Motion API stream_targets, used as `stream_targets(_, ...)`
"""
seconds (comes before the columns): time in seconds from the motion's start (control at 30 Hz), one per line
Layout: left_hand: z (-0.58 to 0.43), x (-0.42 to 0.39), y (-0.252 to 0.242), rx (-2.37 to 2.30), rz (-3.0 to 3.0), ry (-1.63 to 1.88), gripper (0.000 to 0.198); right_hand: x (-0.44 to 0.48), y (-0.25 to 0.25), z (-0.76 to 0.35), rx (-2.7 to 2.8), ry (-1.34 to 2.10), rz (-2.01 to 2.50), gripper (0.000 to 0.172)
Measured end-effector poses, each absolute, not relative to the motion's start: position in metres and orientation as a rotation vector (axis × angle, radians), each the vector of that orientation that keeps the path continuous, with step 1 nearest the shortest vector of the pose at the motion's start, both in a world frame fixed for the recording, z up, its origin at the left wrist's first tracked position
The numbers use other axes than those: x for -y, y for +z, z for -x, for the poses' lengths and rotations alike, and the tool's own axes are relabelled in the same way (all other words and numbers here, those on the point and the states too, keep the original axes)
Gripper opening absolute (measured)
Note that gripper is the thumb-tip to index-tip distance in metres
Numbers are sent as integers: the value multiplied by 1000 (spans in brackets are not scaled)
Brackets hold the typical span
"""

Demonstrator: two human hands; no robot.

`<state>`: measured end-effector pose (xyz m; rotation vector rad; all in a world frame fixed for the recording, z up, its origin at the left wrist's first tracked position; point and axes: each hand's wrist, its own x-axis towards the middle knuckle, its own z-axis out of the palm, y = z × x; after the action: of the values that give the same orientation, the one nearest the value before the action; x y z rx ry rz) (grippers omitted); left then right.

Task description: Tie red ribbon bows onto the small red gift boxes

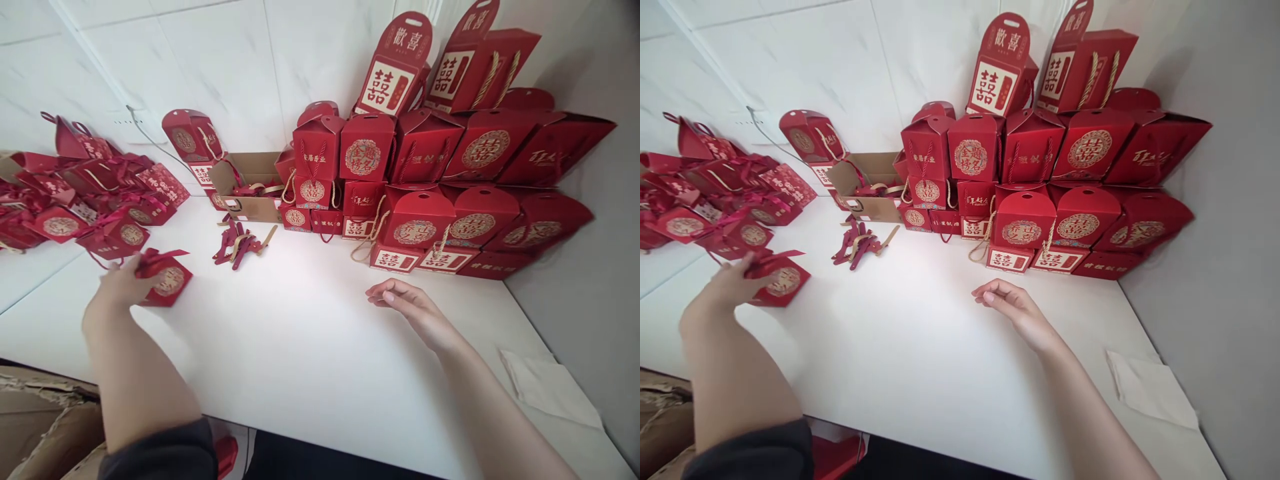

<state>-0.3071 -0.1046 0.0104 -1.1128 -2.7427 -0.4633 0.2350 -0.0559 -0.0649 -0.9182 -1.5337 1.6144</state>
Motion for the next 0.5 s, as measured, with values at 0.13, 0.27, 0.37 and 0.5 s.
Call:
stream_targets(0.13, 311, 66, -7, 2496, 843, -836, 98, 57, -63, -231, 1566, 1628, 935, 25)
stream_targets(0.27, 267, 32, -21, 2316, 1160, -805, 66, 57, -61, -229, 1554, 1628, 956, 25)
stream_targets(0.37, 235, 6, -37, 2502, 1355, -711, 75, 55, -61, -230, 1525, 1630, 970, 25)
stream_targets(0.5, 211, -22, -62, 2808, 1513, -443, 111, 53, -62, -230, 1513, 1632, 985, 24)
